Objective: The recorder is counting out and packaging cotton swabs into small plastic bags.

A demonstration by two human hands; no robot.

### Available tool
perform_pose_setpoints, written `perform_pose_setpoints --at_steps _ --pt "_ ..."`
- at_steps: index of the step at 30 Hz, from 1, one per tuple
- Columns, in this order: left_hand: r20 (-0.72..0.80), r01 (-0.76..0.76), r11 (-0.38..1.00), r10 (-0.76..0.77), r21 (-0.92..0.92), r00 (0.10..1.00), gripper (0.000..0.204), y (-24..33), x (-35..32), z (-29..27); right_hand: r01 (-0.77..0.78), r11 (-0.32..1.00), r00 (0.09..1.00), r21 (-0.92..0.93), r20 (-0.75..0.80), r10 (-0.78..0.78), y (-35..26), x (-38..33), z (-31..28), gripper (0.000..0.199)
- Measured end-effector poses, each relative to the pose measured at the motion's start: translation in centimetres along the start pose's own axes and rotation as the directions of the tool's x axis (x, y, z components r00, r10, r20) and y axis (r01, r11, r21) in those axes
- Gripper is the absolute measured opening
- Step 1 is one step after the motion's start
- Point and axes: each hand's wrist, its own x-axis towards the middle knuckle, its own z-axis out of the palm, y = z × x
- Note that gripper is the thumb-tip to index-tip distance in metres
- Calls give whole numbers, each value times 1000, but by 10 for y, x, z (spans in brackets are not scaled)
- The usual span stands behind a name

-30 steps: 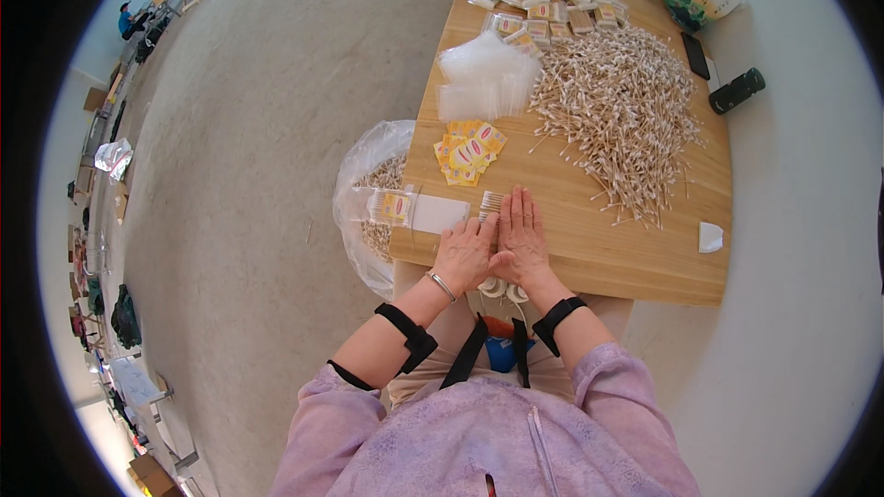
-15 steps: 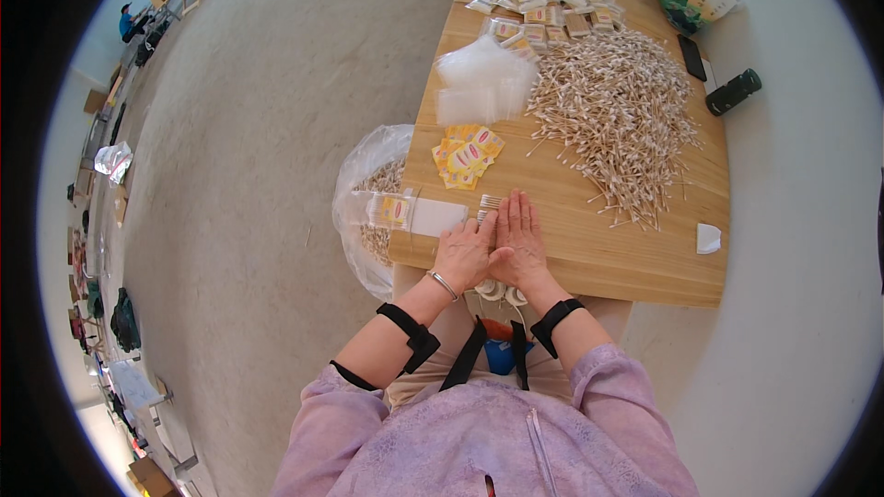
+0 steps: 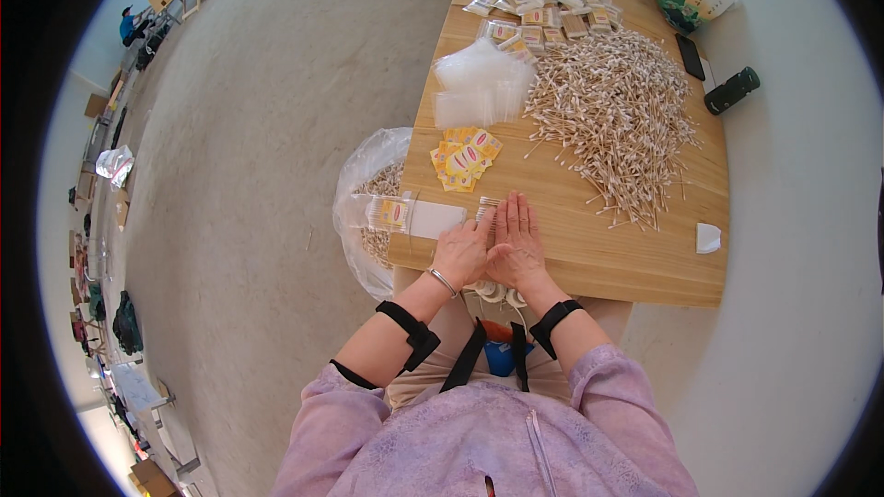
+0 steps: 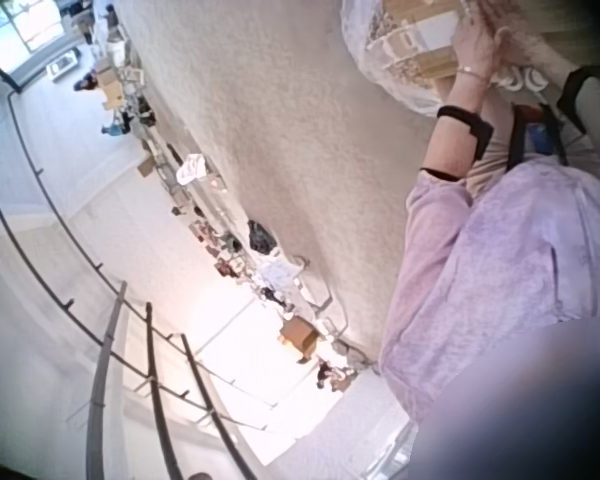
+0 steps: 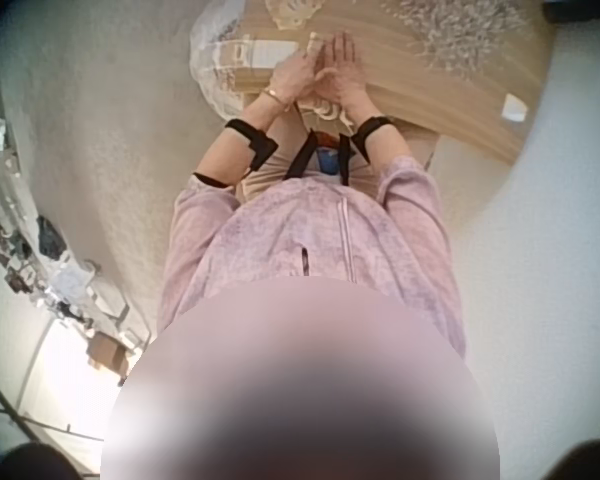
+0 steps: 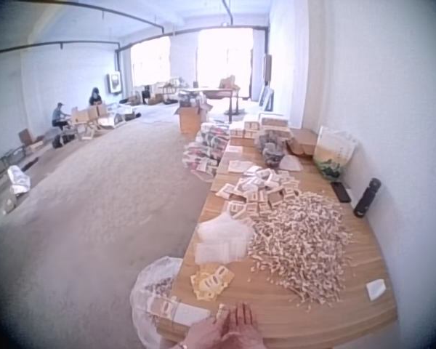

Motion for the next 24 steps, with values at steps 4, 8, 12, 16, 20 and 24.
perform_pose_setpoints --at_steps 4,8,12,16,20,24 --pt "55 32 998 -29 -62 998 71 2 5 -5 -7 1000 1000 -26 8 7 1 -1 0 84" --pt "47 25 996 -21 -88 999 67 -4 9 3 6 996 999 -92 -52 -11 2 -1 5 88" --pt "-17 -42 995 40 -89 999 71 -13 9 13 2 1000 999 18 45 -3 -1 -1 -7 99" --pt "-55 -10 998 7 -67 998 71 -9 11 13 7 1000 1000 5 23 -7 -1 -1 -10 104" --pt "36 86 994 -84 -68 996 65 -2 12 2 25 999 999 22 31 -26 -1 -6 -9 102" --pt "-81 42 996 -48 -73 996 61 -4 8 8 25 999 997 33 68 -27 -6 -9 -8 100"
